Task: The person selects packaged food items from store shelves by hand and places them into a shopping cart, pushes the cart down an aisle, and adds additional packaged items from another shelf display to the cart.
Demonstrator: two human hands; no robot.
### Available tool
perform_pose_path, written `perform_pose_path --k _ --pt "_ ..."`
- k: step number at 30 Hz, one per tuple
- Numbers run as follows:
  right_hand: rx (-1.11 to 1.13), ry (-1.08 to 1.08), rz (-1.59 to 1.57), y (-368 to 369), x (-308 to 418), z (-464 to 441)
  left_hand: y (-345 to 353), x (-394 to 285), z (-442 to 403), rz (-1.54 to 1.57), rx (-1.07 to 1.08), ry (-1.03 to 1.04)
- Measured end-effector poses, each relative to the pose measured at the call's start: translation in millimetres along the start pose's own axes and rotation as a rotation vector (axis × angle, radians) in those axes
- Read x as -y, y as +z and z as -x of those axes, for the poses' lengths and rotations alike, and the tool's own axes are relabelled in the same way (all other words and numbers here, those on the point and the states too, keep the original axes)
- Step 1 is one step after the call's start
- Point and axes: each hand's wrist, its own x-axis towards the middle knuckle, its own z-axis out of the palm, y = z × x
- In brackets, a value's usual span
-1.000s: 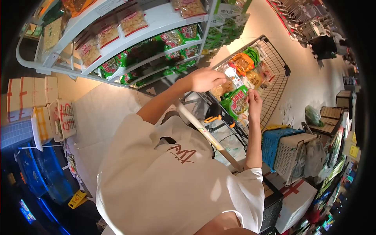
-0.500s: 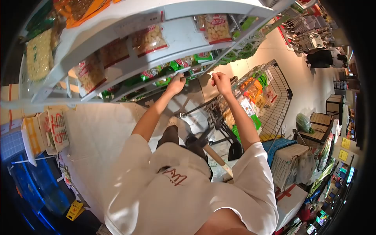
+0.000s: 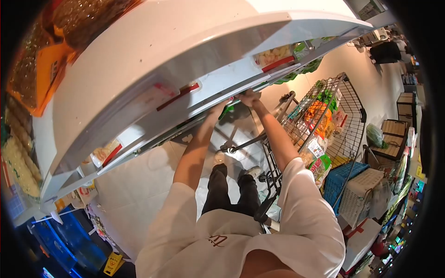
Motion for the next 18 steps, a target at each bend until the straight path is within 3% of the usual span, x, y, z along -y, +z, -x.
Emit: perform_pose_path --k 2,3,4,6,7,10,12,14,16,17,18 --pt "-0.021 -0.129 -0.020 10.1 2.2 1.2 -2.1 1.8 -3.0 0.234 0.080 0.064" --pt "0.020 -0.115 -0.071 12.2 0.6 -2.1 10.3 40.4 -31.8 0.340 0.007 0.097" --pt "0.061 -0.099 -0.121 15.1 -3.1 -6.5 -4.3 33.5 -28.5 0.424 0.198 -0.064" --pt "0.096 -0.072 -0.157 20.2 -10.6 -13.3 -1.3 28.2 -19.5 0.389 0.091 -0.075" --pt "0.093 -0.063 -0.144 22.1 -13.8 -15.3 -5.4 38.5 -23.6 0.419 0.149 -0.074" --pt "0.128 -0.070 -0.138 28.8 -20.0 -13.5 -2.5 66.0 -55.7 0.104 -0.164 -0.038" --pt "0.265 0.001 -0.217 14.4 -6.2 2.5 -12.1 32.1 -14.5 0.300 0.035 0.022" --pt "0.086 0.001 0.000 7.2 15.6 34.8 -27.0 -6.2 30.5 0.519 0.209 -0.105" --pt "0.188 -0.020 -0.113 6.3 9.5 55.8 -37.0 -37.4 85.1 0.628 0.360 0.008" --pt "0.328 0.128 0.000 -13.9 33.0 78.7 -35.2 -37.7 109.3 0.708 0.334 -0.056" --pt "0.379 0.139 -0.047 -14.2 27.9 94.6 -36.1 -34.0 129.7 0.786 0.355 -0.214"
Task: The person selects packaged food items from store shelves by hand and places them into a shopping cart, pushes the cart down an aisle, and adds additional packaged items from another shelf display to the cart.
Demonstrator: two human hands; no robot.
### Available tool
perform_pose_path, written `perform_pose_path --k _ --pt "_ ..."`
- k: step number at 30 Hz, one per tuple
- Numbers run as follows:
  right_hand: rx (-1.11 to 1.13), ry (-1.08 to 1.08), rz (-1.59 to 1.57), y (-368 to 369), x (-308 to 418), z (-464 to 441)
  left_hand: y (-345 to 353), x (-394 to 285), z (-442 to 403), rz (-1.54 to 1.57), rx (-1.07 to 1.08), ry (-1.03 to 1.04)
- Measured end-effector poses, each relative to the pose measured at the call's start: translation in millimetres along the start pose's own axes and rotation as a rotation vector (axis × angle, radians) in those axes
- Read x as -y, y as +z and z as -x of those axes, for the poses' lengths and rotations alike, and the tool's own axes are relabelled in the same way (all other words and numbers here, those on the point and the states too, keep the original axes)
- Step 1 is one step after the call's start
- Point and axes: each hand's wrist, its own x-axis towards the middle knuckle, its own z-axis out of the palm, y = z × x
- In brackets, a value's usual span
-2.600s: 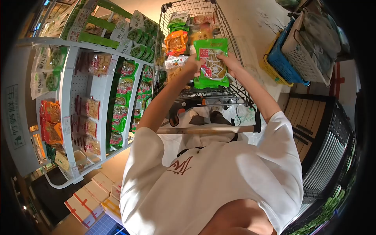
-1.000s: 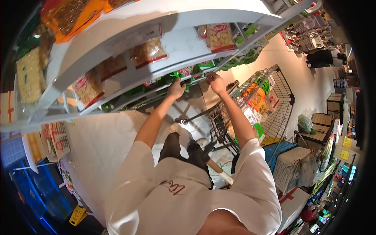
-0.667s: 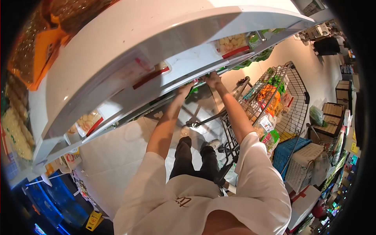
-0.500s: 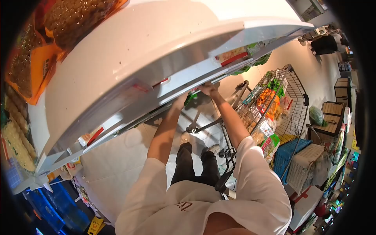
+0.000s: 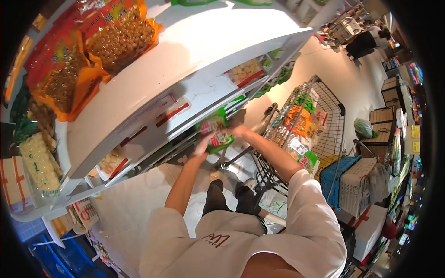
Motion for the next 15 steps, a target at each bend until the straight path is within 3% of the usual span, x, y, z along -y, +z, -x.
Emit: perform_pose_path --k 2,9,12,13,15 --pt "0.100 0.134 -0.124 -0.3 16.5 60.2 -5.6 29.6 25.6 0.124 0.106 -0.043" --pt "0.042 -0.247 -0.435 23.2 38.0 204.8 77.1 3.1 162.7 -0.068 0.046 0.272" --pt "-0.109 -0.291 -0.524 16.6 47.9 278.9 120.7 -19.1 203.1 -0.222 0.157 0.360" --pt "-0.183 -0.494 -0.603 20.7 38.3 293.0 135.7 -21.4 210.6 -0.265 0.227 0.375" --pt "-0.299 -0.478 -0.762 25.0 38.4 340.2 166.3 -19.5 226.5 -0.358 0.363 0.378"
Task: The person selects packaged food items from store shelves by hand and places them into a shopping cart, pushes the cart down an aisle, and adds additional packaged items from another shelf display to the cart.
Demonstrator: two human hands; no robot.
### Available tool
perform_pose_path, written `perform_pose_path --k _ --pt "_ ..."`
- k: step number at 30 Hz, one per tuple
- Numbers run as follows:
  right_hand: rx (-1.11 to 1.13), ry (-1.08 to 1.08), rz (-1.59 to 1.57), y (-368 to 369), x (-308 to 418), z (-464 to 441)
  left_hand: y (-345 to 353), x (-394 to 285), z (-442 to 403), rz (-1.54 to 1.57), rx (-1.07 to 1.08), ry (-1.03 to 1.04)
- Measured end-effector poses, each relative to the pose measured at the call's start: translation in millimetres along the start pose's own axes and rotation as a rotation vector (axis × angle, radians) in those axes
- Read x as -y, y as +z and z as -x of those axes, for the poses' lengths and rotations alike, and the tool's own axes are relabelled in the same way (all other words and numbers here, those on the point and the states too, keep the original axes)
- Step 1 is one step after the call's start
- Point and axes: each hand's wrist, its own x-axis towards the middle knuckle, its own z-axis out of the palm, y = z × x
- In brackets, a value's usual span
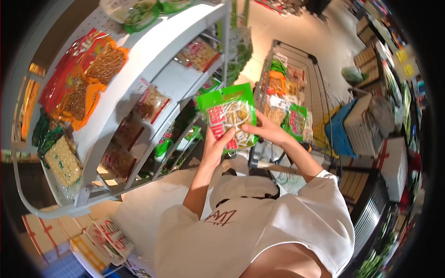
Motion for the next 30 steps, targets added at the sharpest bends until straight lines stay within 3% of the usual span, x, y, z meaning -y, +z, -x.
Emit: perform_pose_path --k 5,11,12,15,20,25,30 --pt "-0.187 -0.094 0.056 -19.1 5.4 85.2 60.8 -2.3 0.4 -0.224 0.325 -0.039" --pt "-0.422 -0.121 -0.220 -41.8 0.9 150.7 121.6 17.1 13.5 -0.436 0.444 0.159" --pt "-0.451 -0.114 -0.259 -49.1 -3.9 157.7 134.1 11.6 19.3 -0.352 0.438 -0.008" --pt "-0.533 -0.121 -0.279 -71.7 -7.8 183.1 156.4 34.5 23.9 -0.274 0.432 -0.002" --pt "-0.482 -0.098 -0.390 -111.4 -13.7 218.3 193.0 68.6 38.5 -0.219 0.380 -0.023" --pt "-0.359 -0.201 -0.163 -136.1 -27.5 238.2 215.6 87.6 46.3 -0.247 0.326 -0.028" --pt "-0.328 -0.143 -0.327 -156.2 -30.3 243.1 231.6 94.8 52.7 -0.263 0.267 -0.105"
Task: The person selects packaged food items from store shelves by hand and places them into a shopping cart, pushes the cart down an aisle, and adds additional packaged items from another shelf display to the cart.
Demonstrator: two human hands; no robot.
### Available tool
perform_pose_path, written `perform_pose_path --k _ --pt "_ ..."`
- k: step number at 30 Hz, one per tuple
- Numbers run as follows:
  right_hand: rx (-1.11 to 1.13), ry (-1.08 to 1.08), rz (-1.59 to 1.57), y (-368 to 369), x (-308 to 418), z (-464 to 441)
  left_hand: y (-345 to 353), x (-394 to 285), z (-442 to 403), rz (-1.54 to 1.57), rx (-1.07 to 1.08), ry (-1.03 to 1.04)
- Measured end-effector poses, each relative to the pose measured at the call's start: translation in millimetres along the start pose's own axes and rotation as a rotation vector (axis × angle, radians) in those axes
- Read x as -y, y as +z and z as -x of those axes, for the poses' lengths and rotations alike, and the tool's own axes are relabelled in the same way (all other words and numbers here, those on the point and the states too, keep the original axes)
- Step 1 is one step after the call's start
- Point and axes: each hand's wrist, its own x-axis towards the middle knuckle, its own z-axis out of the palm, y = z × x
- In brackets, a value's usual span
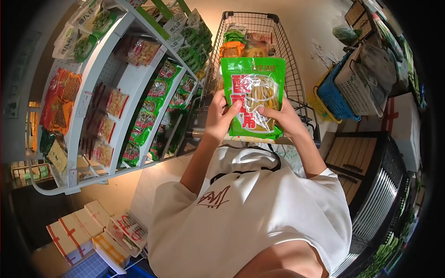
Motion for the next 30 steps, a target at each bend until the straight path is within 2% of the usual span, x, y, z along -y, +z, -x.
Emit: perform_pose_path --k 7,10,13,15,16,17,19,20,21,23,25,27,30 --pt "-0.009 -0.059 -0.036 -6.4 3.7 -0.8 14.6 2.8 -1.2 0.039 -0.112 0.038" --pt "-0.090 -0.122 0.045 -10.6 7.9 -2.3 19.0 6.1 4.6 -0.260 -0.346 0.371" --pt "-0.207 -0.219 0.164 -3.8 21.0 -0.6 36.0 -8.3 23.1 -0.345 -0.237 0.358" --pt "-0.240 -0.272 0.242 4.2 25.3 -3.7 56.0 -14.3 26.2 -0.348 -0.015 0.389" --pt "-0.253 -0.364 0.253 13.3 22.0 -5.5 62.7 -13.6 21.7 -0.308 -0.038 0.354" --pt "-0.166 -0.460 0.207 25.4 23.2 -1.3 66.5 -14.3 14.7 -0.267 -0.062 0.321" --pt "-0.128 -0.670 0.764 29.2 21.8 5.7 62.6 -13.4 -7.3 0.058 -0.015 0.302" --pt "-0.062 -0.519 0.623 35.6 24.0 15.7 52.7 -17.4 -12.9 0.166 0.003 0.145" --pt "-0.018 -0.521 0.560 36.5 24.7 22.5 45.4 -13.6 -17.5 0.250 -0.053 0.101" --pt "0.110 -0.483 0.696 26.4 40.4 33.6 36.9 -20.3 -17.8 0.463 -0.040 -0.043" --pt "-0.106 -0.661 0.879 14.0 40.3 34.6 30.7 -17.6 -15.0 0.461 -0.031 -0.115" --pt "-0.346 -0.688 0.941 5.0 44.5 29.2 27.0 -14.4 -13.1 0.471 -0.010 -0.166" --pt "-0.207 -0.385 0.610 -6.2 25.6 19.6 25.7 -14.8 -13.5 0.512 0.062 -0.204"
